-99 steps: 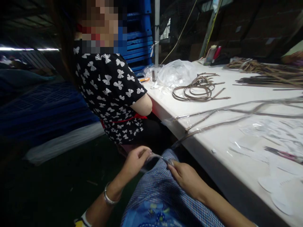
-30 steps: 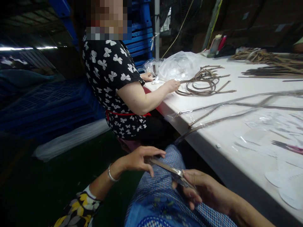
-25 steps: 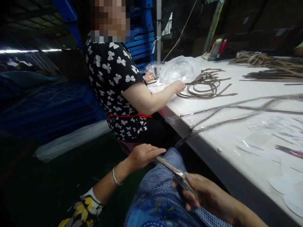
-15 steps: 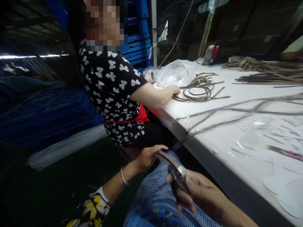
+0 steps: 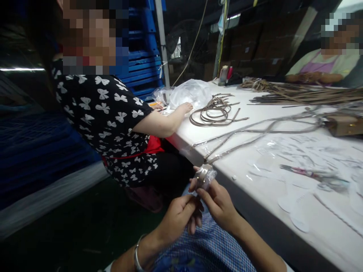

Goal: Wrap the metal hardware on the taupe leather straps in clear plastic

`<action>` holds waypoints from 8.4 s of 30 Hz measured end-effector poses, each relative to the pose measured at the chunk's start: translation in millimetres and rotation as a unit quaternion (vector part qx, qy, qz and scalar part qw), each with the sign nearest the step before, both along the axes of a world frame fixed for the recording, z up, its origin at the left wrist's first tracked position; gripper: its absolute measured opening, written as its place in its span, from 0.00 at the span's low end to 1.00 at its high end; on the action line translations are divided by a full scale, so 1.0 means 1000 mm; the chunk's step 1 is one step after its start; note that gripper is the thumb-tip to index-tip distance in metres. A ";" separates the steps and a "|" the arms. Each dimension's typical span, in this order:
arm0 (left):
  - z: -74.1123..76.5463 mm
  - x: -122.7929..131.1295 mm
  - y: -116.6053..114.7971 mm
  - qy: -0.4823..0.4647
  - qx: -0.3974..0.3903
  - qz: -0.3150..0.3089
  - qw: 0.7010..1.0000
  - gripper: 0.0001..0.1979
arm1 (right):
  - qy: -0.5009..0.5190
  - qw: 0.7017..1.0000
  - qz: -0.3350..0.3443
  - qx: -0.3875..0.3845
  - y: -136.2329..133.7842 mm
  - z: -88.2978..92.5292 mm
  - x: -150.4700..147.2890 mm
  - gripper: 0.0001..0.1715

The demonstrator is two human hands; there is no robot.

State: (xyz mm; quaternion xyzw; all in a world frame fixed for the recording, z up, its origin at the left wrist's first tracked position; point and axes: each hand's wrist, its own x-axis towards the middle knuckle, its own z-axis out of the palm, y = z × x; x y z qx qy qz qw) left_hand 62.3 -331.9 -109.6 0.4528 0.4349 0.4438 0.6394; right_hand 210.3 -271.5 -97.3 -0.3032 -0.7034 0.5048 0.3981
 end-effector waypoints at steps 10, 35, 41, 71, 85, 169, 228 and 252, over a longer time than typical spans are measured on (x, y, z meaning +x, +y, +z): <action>0.009 -0.018 0.007 -0.189 -0.177 -0.093 0.962 0.18 | -0.063 0.986 0.128 0.086 -0.001 -0.006 0.013 0.31; -0.007 0.008 0.010 0.308 0.265 0.192 0.893 0.13 | 0.397 0.845 -0.089 -0.347 -0.020 -0.040 -0.021 0.19; -0.008 0.016 0.022 0.356 0.303 0.153 0.871 0.17 | 0.409 0.860 -0.093 -0.292 -0.018 -0.041 -0.022 0.20; 0.004 0.090 0.115 0.291 0.325 0.126 0.891 0.17 | 0.421 0.864 -0.247 -0.122 0.058 -0.021 0.017 0.26; -0.004 0.090 0.137 0.122 0.166 0.110 0.972 0.17 | 0.383 0.895 -0.150 -0.171 0.077 -0.025 0.041 0.29; -0.032 0.069 0.179 0.545 0.490 -0.114 0.671 0.26 | -0.506 0.651 -0.558 -0.088 0.092 -0.007 0.347 0.18; 0.003 0.086 0.206 0.285 0.240 -0.060 0.926 0.17 | -0.009 0.902 -0.425 -0.081 0.090 0.008 0.206 0.14; 0.034 0.140 0.205 0.142 0.216 -0.061 0.964 0.18 | 0.162 0.883 -0.433 -0.080 0.092 -0.001 0.113 0.21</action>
